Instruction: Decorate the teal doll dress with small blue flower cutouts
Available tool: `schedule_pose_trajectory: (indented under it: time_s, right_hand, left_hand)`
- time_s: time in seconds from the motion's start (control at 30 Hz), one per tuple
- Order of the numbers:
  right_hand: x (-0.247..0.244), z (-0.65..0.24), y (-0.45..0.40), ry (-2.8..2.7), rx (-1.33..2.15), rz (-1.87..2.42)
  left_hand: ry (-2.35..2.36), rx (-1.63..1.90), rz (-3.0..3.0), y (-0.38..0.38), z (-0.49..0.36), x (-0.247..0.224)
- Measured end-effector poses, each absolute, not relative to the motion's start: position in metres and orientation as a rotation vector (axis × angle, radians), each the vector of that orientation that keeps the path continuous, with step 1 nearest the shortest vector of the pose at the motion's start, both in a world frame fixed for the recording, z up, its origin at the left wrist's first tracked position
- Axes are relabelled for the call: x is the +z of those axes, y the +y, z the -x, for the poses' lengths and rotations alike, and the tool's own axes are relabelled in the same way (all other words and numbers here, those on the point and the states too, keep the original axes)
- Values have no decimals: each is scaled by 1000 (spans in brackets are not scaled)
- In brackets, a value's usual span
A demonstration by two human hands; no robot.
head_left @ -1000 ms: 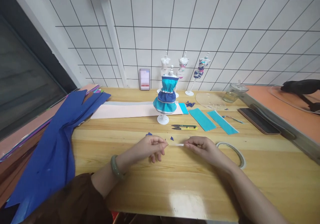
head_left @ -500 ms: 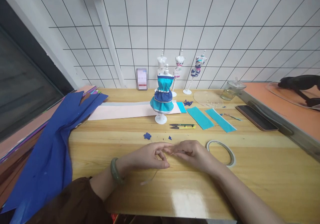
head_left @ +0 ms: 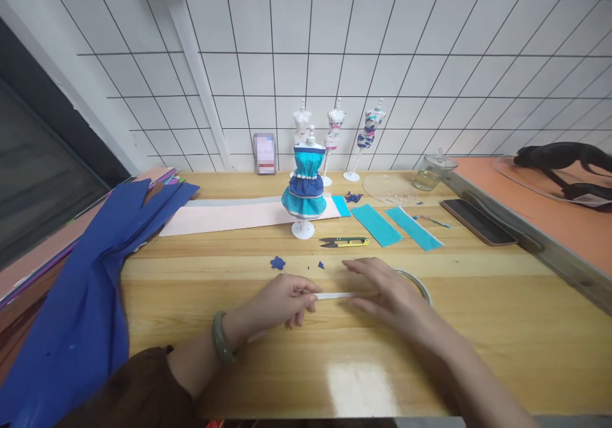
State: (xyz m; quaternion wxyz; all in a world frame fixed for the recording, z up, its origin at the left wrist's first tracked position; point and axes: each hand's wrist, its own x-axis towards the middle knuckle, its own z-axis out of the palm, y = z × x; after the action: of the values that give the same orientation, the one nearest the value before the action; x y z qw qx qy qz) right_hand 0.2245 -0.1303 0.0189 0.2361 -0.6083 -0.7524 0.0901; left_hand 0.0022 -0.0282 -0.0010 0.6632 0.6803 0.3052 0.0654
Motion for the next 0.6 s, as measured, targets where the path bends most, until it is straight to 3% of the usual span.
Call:
schedule_pose_trajectory:
  time_s: [0.23, 0.43, 0.6]
  right_hand:
    - [-2, -251, -170, -1781, 70, 2114]
    - [-11, -243, -175, -1854, 12, 2067]
    - [-2, -228, -171, -1925, -102, 1993]
  left_hand:
    - [759, 160, -1780, -27, 1, 2]
    - [710, 194, -2148, -21, 4, 2]
    - [523, 455, -2569, -23, 5, 9]
